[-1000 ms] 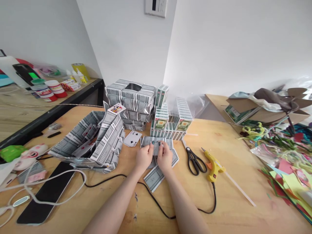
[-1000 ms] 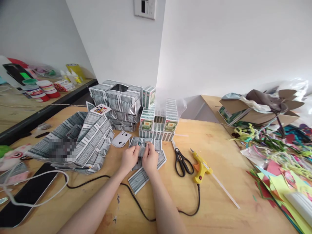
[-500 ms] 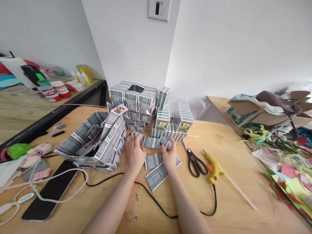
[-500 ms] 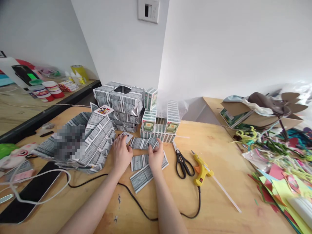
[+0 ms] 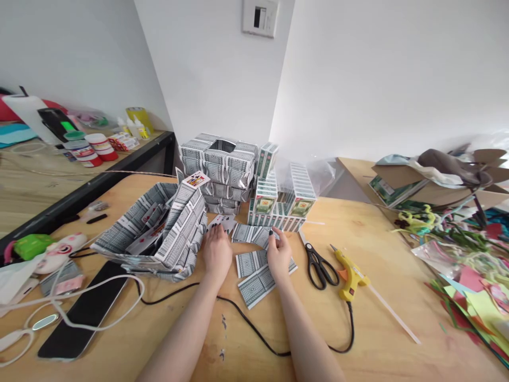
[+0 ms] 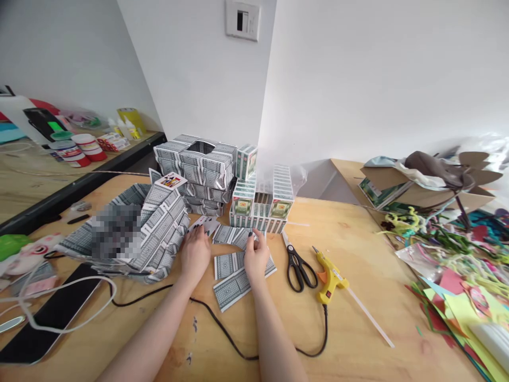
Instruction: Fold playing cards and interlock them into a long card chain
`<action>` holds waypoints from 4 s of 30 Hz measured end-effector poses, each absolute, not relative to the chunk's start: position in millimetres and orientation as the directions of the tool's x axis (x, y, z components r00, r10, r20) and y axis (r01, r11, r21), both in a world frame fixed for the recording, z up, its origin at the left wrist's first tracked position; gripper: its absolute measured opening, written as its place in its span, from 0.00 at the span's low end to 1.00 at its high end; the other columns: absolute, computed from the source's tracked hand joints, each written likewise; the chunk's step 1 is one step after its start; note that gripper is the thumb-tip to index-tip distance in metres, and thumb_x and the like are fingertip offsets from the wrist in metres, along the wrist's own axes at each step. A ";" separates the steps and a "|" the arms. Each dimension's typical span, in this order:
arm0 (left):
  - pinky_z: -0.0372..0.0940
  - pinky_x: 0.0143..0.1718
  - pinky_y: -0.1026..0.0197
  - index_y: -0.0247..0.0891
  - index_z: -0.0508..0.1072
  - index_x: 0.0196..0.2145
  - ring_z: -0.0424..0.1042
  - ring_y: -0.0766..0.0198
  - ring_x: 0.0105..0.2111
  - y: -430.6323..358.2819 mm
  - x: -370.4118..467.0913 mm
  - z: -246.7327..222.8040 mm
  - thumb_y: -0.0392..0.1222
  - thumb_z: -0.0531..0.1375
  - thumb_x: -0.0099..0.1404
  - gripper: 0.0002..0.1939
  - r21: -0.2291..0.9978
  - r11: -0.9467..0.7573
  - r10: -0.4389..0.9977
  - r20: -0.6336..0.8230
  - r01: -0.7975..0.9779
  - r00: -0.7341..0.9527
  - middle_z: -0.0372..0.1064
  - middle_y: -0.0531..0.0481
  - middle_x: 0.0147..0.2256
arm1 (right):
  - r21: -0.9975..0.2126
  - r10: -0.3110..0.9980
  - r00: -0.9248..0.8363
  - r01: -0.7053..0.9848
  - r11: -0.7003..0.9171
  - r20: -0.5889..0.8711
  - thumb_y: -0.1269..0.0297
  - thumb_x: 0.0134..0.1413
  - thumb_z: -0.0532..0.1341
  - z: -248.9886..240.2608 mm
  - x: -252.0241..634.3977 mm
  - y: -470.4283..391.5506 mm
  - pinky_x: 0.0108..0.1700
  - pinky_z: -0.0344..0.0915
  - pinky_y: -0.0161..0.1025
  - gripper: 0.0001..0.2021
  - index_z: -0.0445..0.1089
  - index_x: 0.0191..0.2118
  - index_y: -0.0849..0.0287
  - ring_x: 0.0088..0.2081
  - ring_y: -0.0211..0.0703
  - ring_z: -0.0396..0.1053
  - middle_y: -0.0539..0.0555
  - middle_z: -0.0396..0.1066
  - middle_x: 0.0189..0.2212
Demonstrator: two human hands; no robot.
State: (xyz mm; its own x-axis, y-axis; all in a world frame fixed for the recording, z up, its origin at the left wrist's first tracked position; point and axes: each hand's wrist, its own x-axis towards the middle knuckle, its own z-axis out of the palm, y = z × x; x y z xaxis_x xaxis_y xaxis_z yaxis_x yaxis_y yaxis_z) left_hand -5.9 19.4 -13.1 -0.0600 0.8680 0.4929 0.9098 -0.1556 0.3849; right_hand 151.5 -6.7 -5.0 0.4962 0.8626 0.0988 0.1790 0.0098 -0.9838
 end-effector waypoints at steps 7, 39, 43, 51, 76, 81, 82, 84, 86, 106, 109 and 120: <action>0.64 0.41 0.58 0.35 0.66 0.44 0.70 0.59 0.41 10.5 1.6 -4.1 0.35 0.48 0.62 0.14 0.507 -0.348 0.788 0.614 0.788 -0.047 0.70 0.41 0.41 | -0.993 0.975 0.205 0.099 0.062 0.082 0.50 0.51 0.51 6.4 149.1 -12.0 0.18 0.51 0.31 0.21 0.70 0.30 0.63 0.14 0.33 0.52 0.45 0.55 0.09; 0.64 0.35 0.58 0.29 0.66 0.45 0.70 0.55 0.38 16.8 -0.3 -7.6 0.32 0.47 0.60 0.17 0.426 -0.090 0.905 0.413 0.900 -0.105 0.71 0.37 0.37 | -0.991 0.920 0.390 0.131 -0.022 0.031 0.54 0.48 0.54 -5.5 145.7 -9.3 0.12 0.49 0.29 0.14 0.58 0.21 0.58 0.10 0.33 0.55 0.46 0.63 0.10; 0.63 0.26 0.60 0.32 0.68 0.42 0.72 0.57 0.27 13.7 0.8 -4.8 0.34 0.48 0.61 0.14 0.508 -0.075 0.860 0.469 0.858 -0.202 0.73 0.41 0.30 | -0.992 0.925 0.378 0.128 -0.004 0.045 0.54 0.48 0.55 -6.2 145.4 -9.8 0.12 0.49 0.30 0.15 0.54 0.19 0.57 0.10 0.33 0.54 0.46 0.62 0.10; 0.66 0.35 0.64 0.37 0.70 0.36 0.73 0.64 0.32 4.6 12.4 -0.5 0.36 0.53 0.60 0.08 0.468 -0.529 0.704 0.708 0.707 0.058 0.74 0.46 0.33 | -1.000 0.963 0.270 0.005 -0.002 -0.001 0.54 0.49 0.53 -3.9 144.5 -8.9 0.13 0.50 0.31 0.11 0.58 0.27 0.57 0.10 0.33 0.54 0.45 0.64 0.13; 0.63 0.35 0.63 0.35 0.71 0.33 0.68 0.63 0.33 15.9 11.9 -2.0 0.42 0.52 0.59 0.11 0.901 -0.234 0.964 0.264 0.366 -0.034 0.70 0.46 0.33 | -0.997 0.964 0.253 0.025 0.074 0.078 0.57 0.49 0.55 1.2 146.7 -9.0 0.16 0.52 0.30 0.10 0.61 0.28 0.59 0.13 0.33 0.55 0.42 0.57 0.10; 0.63 0.28 0.64 0.34 0.71 0.36 0.68 0.63 0.28 15.6 14.3 -1.4 0.45 0.53 0.57 0.14 0.972 -0.109 0.994 0.113 0.210 -0.008 0.71 0.47 0.31 | -0.997 0.956 0.290 -0.037 0.062 0.049 0.56 0.48 0.56 -0.6 146.0 -6.5 0.14 0.49 0.30 0.14 0.61 0.38 0.60 0.12 0.31 0.53 0.42 0.57 0.13; 0.63 0.28 0.64 0.34 0.72 0.37 0.68 0.63 0.28 16.4 14.0 -1.9 0.45 0.53 0.57 0.15 0.978 -0.092 0.995 0.095 0.189 -0.007 0.72 0.47 0.31 | -0.998 0.956 0.290 -0.031 0.055 0.044 0.56 0.48 0.56 -1.5 146.0 -6.0 0.14 0.49 0.30 0.14 0.61 0.38 0.60 0.12 0.31 0.52 0.42 0.56 0.13; 0.63 0.29 0.64 0.34 0.72 0.36 0.68 0.62 0.29 18.8 13.1 -3.5 0.46 0.56 0.55 0.15 0.984 -0.072 0.997 0.075 0.162 -0.012 0.72 0.47 0.31 | -0.999 0.955 0.294 -0.010 0.052 0.046 0.55 0.48 0.55 -3.5 146.5 -5.1 0.14 0.49 0.30 0.15 0.62 0.38 0.61 0.13 0.32 0.52 0.42 0.56 0.14; 0.63 0.30 0.63 0.34 0.73 0.35 0.69 0.62 0.30 21.3 12.1 -5.6 0.46 0.58 0.52 0.15 0.989 -0.061 0.998 0.062 0.137 -0.001 0.72 0.47 0.31 | -0.998 0.952 0.298 0.017 0.061 0.063 0.55 0.48 0.55 -5.2 147.6 -4.5 0.17 0.53 0.30 0.15 0.63 0.37 0.61 0.15 0.33 0.54 0.45 0.59 0.16; 0.58 0.22 0.67 0.33 0.73 0.30 0.62 0.69 0.20 24.4 1.4 3.8 0.44 0.59 0.49 0.13 0.995 0.096 0.988 -0.094 -0.012 0.120 0.64 0.55 0.18 | -0.985 0.951 0.300 0.168 0.031 0.081 0.50 0.46 0.55 -5.6 150.5 -5.4 0.19 0.55 0.31 0.17 0.67 0.29 0.62 0.19 0.36 0.58 0.49 0.63 0.16; 0.56 0.21 0.67 0.33 0.74 0.33 0.60 0.70 0.19 25.2 -4.2 5.6 0.45 0.58 0.50 0.14 0.991 0.123 0.969 -0.108 -0.053 0.222 0.63 0.54 0.18 | -0.990 0.950 0.303 0.134 0.039 0.078 0.50 0.46 0.55 -4.6 150.7 -5.1 0.18 0.54 0.31 0.18 0.67 0.30 0.62 0.18 0.36 0.57 0.48 0.63 0.15; 0.59 0.28 0.64 0.35 0.74 0.37 0.66 0.65 0.26 29.3 -11.2 -2.0 0.45 0.60 0.50 0.17 0.980 0.180 0.934 -0.145 -0.082 0.326 0.71 0.49 0.26 | -0.995 0.970 0.237 0.088 0.035 0.055 0.53 0.46 0.56 -6.3 154.8 -4.4 0.17 0.50 0.30 0.14 0.64 0.25 0.61 0.15 0.32 0.52 0.45 0.58 0.14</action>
State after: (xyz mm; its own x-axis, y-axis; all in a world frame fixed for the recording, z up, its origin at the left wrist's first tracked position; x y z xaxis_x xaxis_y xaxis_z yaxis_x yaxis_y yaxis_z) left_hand -11.2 29.3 -2.0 0.3260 0.9343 -0.1446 -0.0822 0.1804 0.9802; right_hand 154.8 -4.4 -6.3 0.2369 0.9700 0.0553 0.0883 0.0352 -0.9955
